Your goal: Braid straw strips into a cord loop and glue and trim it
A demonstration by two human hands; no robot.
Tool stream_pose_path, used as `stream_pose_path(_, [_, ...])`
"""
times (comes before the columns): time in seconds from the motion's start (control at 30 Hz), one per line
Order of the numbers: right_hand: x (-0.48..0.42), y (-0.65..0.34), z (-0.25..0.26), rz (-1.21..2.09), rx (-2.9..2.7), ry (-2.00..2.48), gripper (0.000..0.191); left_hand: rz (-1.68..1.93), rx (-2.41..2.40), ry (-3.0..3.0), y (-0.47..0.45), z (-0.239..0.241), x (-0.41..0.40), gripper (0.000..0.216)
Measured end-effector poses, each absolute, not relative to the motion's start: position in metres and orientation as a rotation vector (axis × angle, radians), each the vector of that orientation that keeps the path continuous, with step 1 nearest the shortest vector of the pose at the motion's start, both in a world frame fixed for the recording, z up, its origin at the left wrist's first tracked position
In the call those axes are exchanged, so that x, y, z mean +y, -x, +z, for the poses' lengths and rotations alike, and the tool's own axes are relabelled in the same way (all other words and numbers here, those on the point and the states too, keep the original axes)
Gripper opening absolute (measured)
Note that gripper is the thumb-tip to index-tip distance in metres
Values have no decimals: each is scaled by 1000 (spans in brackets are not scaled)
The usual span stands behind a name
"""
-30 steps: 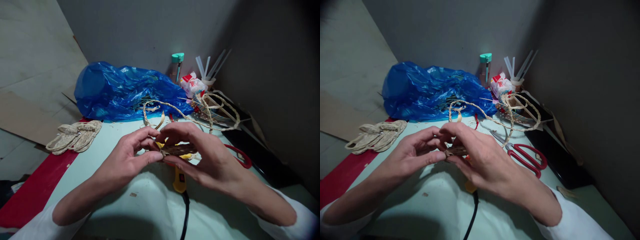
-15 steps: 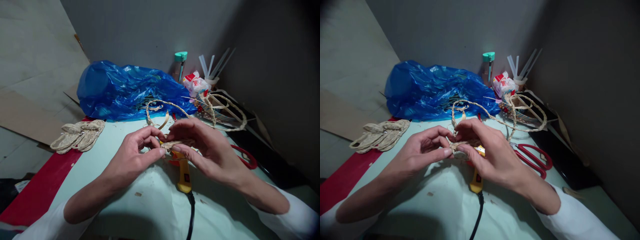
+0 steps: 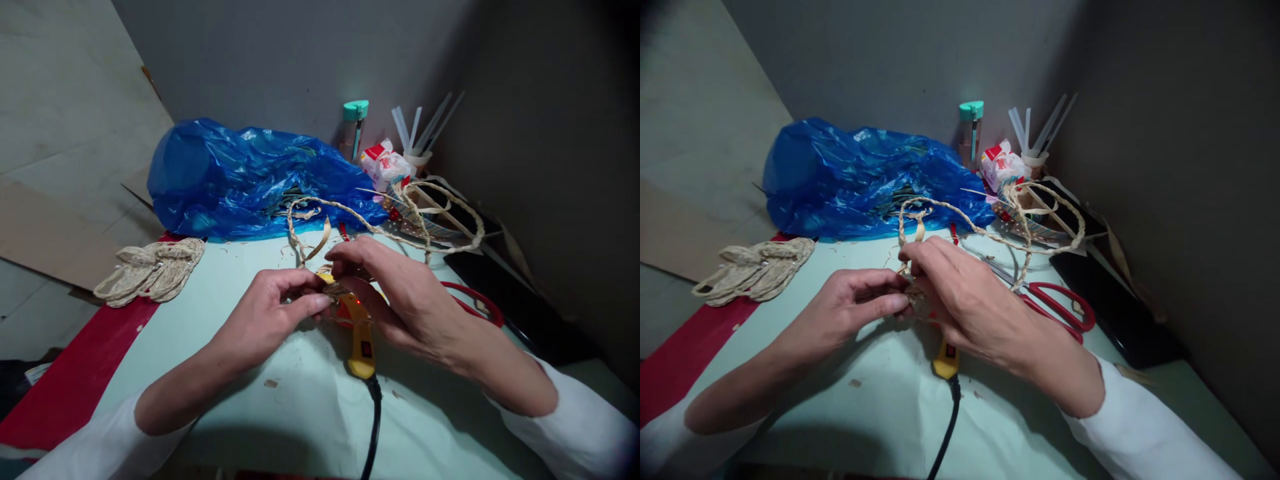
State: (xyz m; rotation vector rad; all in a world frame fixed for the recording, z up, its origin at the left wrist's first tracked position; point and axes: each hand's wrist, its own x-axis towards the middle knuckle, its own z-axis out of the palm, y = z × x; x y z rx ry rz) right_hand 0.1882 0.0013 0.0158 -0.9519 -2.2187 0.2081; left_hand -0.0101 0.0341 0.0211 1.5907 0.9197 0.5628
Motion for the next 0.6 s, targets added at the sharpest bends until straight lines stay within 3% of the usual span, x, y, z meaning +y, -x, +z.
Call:
stream_pose_path(0.13, [3, -196, 28, 140, -2024, 1072, 17, 724, 924, -1391, 10, 18, 34, 10])
stream_pose_path(0.37, [-18, -250, 46, -11, -1465, 1463, 16, 1082, 1001, -1116, 18, 26, 41, 16])
stream_pose_path(0.47, [-39, -276, 34, -154, -1557, 1684, 17, 1143, 1007, -1073, 22, 30, 43, 18])
stream_pose_path(0.6, [-63, -295, -2, 7, -1939, 1861, 26, 1233, 1015, -1014, 25, 36, 36, 20])
